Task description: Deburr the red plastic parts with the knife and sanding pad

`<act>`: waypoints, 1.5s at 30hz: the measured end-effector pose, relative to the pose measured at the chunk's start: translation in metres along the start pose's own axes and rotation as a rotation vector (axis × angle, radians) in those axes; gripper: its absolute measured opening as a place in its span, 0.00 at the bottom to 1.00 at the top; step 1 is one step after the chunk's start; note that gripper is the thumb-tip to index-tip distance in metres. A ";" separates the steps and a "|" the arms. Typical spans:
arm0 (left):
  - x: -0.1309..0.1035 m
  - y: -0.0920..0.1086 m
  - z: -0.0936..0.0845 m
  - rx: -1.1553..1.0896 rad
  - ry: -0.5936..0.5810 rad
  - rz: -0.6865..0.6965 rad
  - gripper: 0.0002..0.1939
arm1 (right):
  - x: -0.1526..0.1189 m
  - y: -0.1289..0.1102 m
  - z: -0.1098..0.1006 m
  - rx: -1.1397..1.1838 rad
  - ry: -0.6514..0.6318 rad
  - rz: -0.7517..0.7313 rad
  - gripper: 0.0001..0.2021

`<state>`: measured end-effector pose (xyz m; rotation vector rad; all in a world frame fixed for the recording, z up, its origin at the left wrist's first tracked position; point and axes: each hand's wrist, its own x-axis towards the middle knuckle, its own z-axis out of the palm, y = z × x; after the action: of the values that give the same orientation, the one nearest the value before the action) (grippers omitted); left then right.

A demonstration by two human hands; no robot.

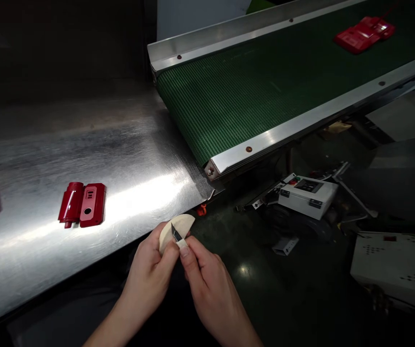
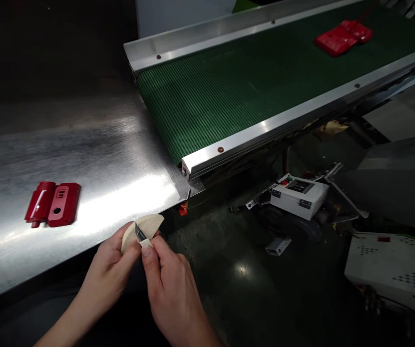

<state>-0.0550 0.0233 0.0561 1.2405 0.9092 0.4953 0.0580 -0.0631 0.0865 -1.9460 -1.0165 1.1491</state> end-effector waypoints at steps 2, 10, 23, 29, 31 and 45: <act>-0.001 0.000 0.000 0.002 0.012 0.001 0.11 | 0.000 -0.001 0.001 -0.009 0.006 0.008 0.21; -0.003 0.001 0.001 0.076 0.076 0.005 0.10 | 0.000 -0.002 0.004 -0.008 0.012 0.026 0.21; 0.000 0.008 -0.006 0.037 -0.034 -0.017 0.11 | 0.005 0.000 -0.008 -0.006 -0.057 -0.087 0.17; -0.001 0.005 -0.006 0.029 -0.029 -0.003 0.11 | 0.002 -0.001 -0.005 0.014 -0.040 -0.050 0.18; -0.002 0.003 -0.005 0.035 -0.012 0.006 0.11 | 0.002 -0.001 -0.003 0.011 -0.031 -0.039 0.19; -0.004 -0.002 -0.003 0.083 0.063 -0.002 0.10 | 0.000 -0.004 0.003 0.010 0.001 -0.026 0.20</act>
<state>-0.0601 0.0219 0.0554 1.3054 0.9925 0.5016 0.0544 -0.0606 0.0884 -1.9194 -1.0314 1.1369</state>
